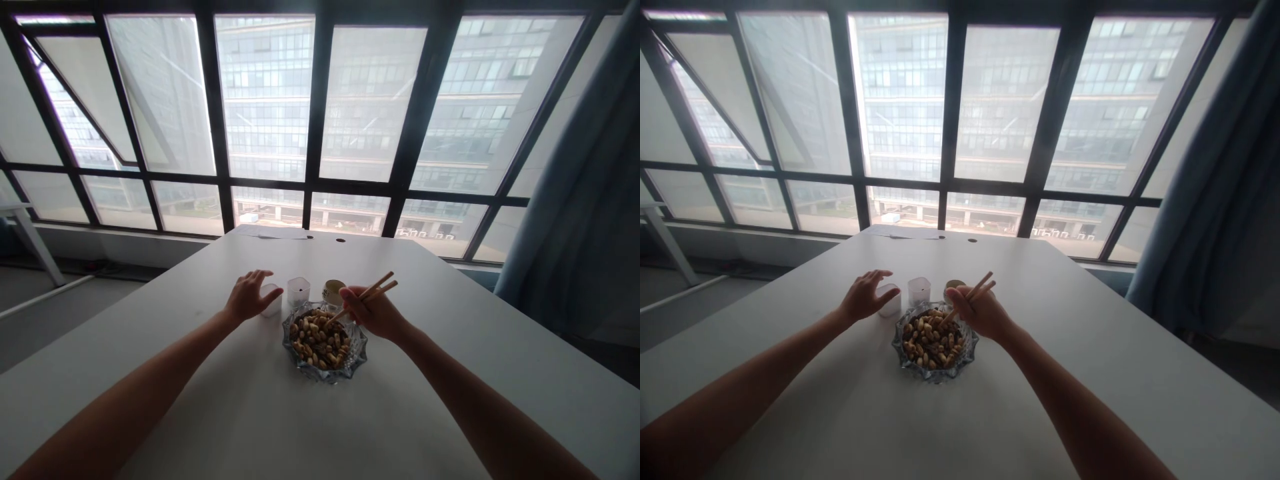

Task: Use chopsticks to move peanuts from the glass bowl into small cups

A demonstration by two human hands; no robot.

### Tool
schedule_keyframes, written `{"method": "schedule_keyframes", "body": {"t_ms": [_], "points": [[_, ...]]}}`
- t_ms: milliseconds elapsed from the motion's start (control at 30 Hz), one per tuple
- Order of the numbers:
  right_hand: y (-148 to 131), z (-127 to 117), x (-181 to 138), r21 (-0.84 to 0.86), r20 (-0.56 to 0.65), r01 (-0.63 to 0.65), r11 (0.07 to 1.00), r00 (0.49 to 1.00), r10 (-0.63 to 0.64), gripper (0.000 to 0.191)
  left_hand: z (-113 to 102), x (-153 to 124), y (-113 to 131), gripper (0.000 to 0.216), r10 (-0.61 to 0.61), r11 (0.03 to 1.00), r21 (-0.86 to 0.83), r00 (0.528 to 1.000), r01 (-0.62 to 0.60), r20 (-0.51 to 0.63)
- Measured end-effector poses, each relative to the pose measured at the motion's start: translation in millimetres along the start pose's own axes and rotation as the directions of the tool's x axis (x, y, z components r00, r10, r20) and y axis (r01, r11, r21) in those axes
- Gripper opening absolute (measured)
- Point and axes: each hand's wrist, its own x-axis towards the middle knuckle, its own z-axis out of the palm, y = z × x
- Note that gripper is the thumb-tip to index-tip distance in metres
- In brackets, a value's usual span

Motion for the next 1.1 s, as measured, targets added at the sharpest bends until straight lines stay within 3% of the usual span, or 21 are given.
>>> {"method": "schedule_keyframes", "body": {"t_ms": [167, 267, 333, 533, 633, 733, 833, 967, 1100], "points": [[2, 1, 1, 0.138, -0.137, -0.047, 0.989, 0.988, 0.067, 0.059, 17, -24, -11, 0.055, -0.101, 0.986, -0.143, 0.992, 0.09, -0.073], [1, -6, 2, 0.125, -0.23, -0.03, 0.992, 0.971, 0.058, 0.058, 23, -28, -10, 0.053, -0.112, 0.979, -0.176, 0.992, 0.1, -0.063], [0, -11, 3, 0.076, -0.214, -0.011, 0.997, 0.976, 0.027, 0.057, 24, -29, -8, 0.054, -0.113, 0.981, -0.164, 0.993, 0.105, -0.04], [-2, -12, 3, 0.005, 0.017, 0.053, 0.999, 0.998, -0.053, 0.054, 19, -29, -3, 0.052, -0.127, 0.983, -0.137, 0.992, 0.123, -0.016], [-3, -10, 3, -0.009, 0.065, 0.077, 0.997, 0.995, -0.076, 0.053, 17, -30, -2, 0.052, -0.122, 0.983, -0.143, 0.993, 0.119, -0.011], [-5, -8, 2, -0.01, 0.059, 0.051, 0.999, 0.997, -0.051, 0.054, 17, -30, -2, 0.051, -0.119, 0.982, -0.146, 0.993, 0.117, -0.008], [-4, -9, 3, 0.08, -0.101, -0.027, 0.996, 0.994, 0.035, 0.057, 16, -30, -2, 0.051, -0.119, 0.982, -0.148, 0.993, 0.116, -0.012], [10, -11, 1, 0.298, -0.405, -0.099, 0.949, 0.888, 0.219, 0.06, 15, -31, -1, 0.05, -0.124, 0.98, -0.155, 0.992, 0.122, -0.003], [36, -12, -15, 0.543, -0.457, -0.122, 0.831, 0.787, 0.414, 0.056, 15, -31, -1, 0.05, -0.136, 0.979, -0.154, 0.991, 0.135, 0.003]]}}
